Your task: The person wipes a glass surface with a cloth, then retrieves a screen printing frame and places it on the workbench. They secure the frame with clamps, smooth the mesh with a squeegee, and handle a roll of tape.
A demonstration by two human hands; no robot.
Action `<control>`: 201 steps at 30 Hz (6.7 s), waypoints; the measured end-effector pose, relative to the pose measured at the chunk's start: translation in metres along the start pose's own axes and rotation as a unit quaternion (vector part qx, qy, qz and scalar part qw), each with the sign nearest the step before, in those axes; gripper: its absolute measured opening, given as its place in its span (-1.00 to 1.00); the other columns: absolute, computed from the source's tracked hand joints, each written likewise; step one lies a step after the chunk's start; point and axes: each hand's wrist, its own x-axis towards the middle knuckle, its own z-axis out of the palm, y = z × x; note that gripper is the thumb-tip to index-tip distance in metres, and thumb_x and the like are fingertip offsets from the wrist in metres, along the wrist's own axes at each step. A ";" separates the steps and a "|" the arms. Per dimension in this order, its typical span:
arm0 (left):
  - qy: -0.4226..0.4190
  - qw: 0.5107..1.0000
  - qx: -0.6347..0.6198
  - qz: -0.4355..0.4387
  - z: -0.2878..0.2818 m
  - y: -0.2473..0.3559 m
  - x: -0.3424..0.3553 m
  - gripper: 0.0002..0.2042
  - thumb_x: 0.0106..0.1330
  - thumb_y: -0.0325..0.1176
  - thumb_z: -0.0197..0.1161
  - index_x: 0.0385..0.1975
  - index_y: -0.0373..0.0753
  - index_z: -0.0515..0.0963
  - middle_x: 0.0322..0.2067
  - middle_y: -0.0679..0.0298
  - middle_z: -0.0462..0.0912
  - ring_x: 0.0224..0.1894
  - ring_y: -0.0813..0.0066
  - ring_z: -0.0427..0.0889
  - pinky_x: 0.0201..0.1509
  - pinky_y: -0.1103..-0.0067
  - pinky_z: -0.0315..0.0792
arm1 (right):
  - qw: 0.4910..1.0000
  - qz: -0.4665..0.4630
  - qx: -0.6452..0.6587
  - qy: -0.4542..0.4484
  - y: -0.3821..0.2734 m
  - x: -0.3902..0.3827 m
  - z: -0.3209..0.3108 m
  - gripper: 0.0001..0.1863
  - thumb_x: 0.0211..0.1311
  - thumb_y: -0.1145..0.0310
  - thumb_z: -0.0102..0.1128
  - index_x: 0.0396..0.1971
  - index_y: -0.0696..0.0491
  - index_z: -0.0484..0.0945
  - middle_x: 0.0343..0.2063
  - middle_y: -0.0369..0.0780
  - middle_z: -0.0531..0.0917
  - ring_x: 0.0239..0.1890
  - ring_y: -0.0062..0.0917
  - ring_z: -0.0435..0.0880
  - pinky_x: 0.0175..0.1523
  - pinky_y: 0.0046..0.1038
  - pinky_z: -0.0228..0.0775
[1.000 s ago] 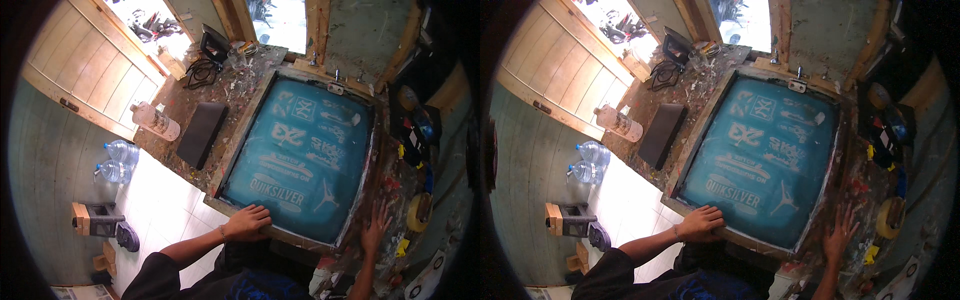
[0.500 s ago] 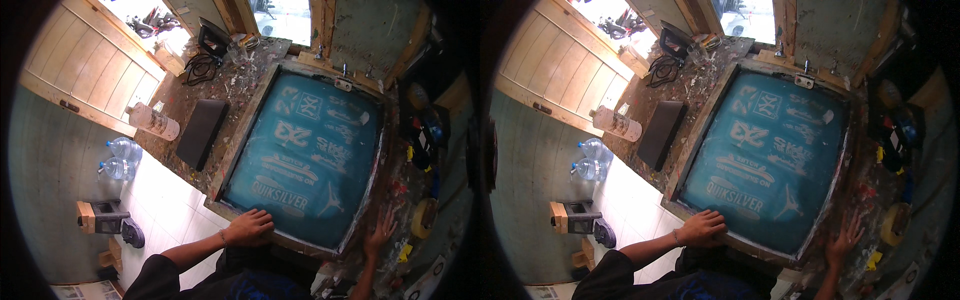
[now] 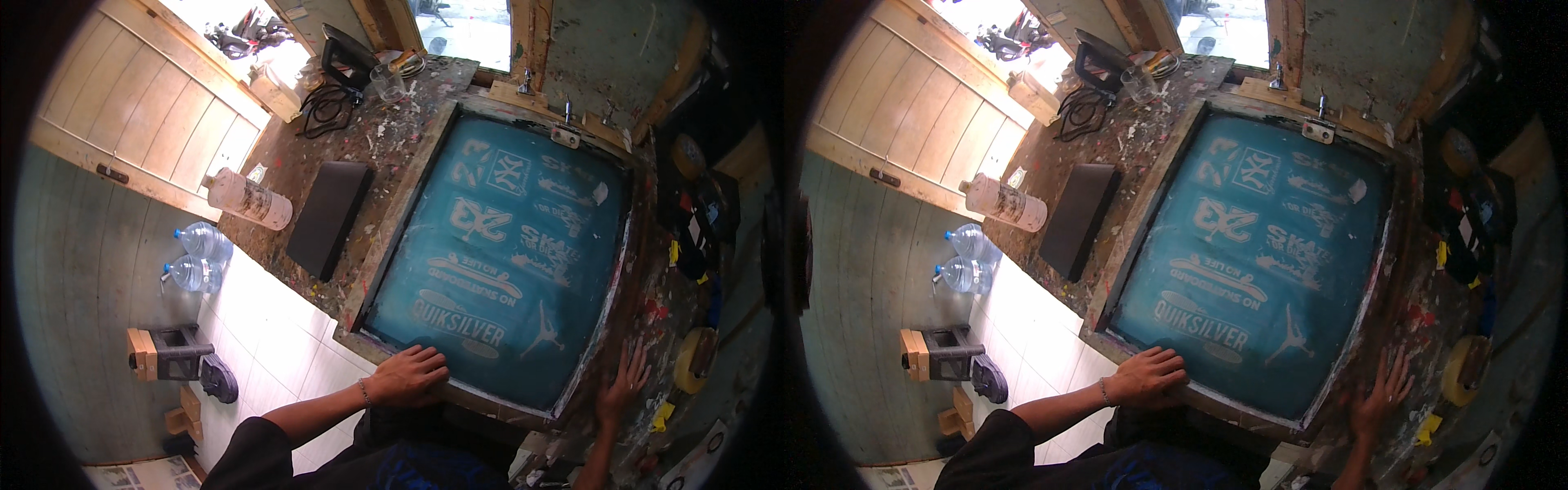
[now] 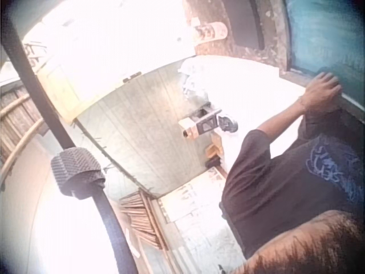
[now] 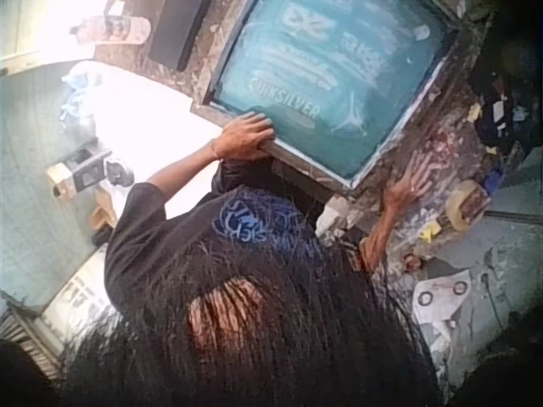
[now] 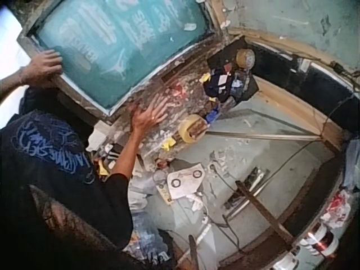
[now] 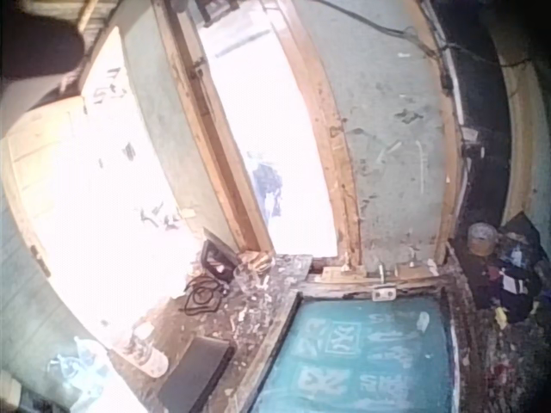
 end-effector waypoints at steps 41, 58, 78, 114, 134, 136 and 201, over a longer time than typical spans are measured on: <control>0.033 0.999 0.005 0.008 0.004 0.000 -0.002 -0.58 0.03 -0.10 0.43 -0.25 -0.19 0.44 -0.23 0.23 0.44 -0.10 0.27 0.47 -0.05 0.40 0.38 | 1.000 0.003 0.000 0.007 0.002 -0.004 0.006 -0.23 0.40 -0.33 -0.37 0.46 -0.21 0.16 0.50 -0.17 0.05 0.52 -0.13 -0.01 0.51 0.11 -0.34; 0.028 1.000 0.002 0.001 0.003 0.004 -0.004 -0.55 -0.02 -0.11 0.45 -0.23 -0.21 0.44 -0.19 0.22 0.45 -0.07 0.26 0.47 -0.01 0.40 0.36 | 1.000 -0.002 0.009 0.004 0.001 -0.005 -0.001 -0.27 0.39 -0.25 -0.25 0.44 -0.16 0.20 0.50 -0.17 0.07 0.52 -0.12 0.01 0.50 0.12 -0.32; 0.038 0.999 0.025 0.017 0.006 0.003 0.001 -0.58 0.10 -0.06 0.42 -0.21 -0.19 0.46 -0.22 0.23 0.45 -0.10 0.28 0.47 -0.03 0.42 0.37 | 0.999 -0.006 0.024 0.030 0.005 -0.005 0.002 -0.23 0.38 -0.34 -0.28 0.42 -0.16 0.24 0.48 -0.15 0.12 0.50 -0.10 0.05 0.49 0.13 -0.29; 0.076 0.996 0.034 -0.030 -0.002 0.016 0.003 -0.59 -0.09 -0.11 0.55 -0.35 -0.20 0.55 -0.30 0.21 0.52 -0.18 0.17 0.53 -0.10 0.35 0.44 | 0.995 -0.020 0.069 0.066 -0.001 -0.001 0.010 -0.31 0.32 -0.11 0.09 0.41 -0.24 0.27 0.49 -0.19 0.09 0.52 -0.18 0.01 0.50 0.17 -0.36; 0.082 0.996 0.020 -0.030 -0.005 0.010 0.002 -0.63 -0.01 -0.09 0.50 -0.34 -0.17 0.54 -0.29 0.22 0.51 -0.14 0.19 0.55 -0.09 0.31 0.45 | 0.995 -0.039 0.056 0.069 -0.005 -0.004 -0.015 -0.28 0.25 0.09 0.15 0.43 -0.14 0.24 0.47 -0.17 0.15 0.48 -0.18 0.12 0.52 -0.01 -0.22; 0.064 0.996 0.055 -0.022 -0.008 0.009 0.001 -0.63 0.00 -0.08 0.50 -0.35 -0.14 0.53 -0.32 0.26 0.49 -0.19 0.26 0.53 -0.13 0.37 0.43 | 0.996 -0.028 0.050 0.071 -0.008 0.001 -0.010 -0.29 0.26 0.08 0.15 0.42 -0.16 0.26 0.47 -0.17 0.15 0.49 -0.17 0.08 0.52 0.05 -0.29; 0.097 0.989 -0.105 -0.046 -0.027 0.049 0.057 -0.72 0.06 -0.35 0.45 -0.32 -0.31 0.53 -0.31 0.08 0.56 -0.20 0.05 0.54 -0.10 0.32 0.42 | 0.935 0.276 0.139 0.173 0.151 -0.023 -0.090 -0.31 0.08 0.38 0.39 0.27 -0.05 0.37 0.42 -0.02 0.17 0.30 -0.03 0.38 0.32 -0.15 0.33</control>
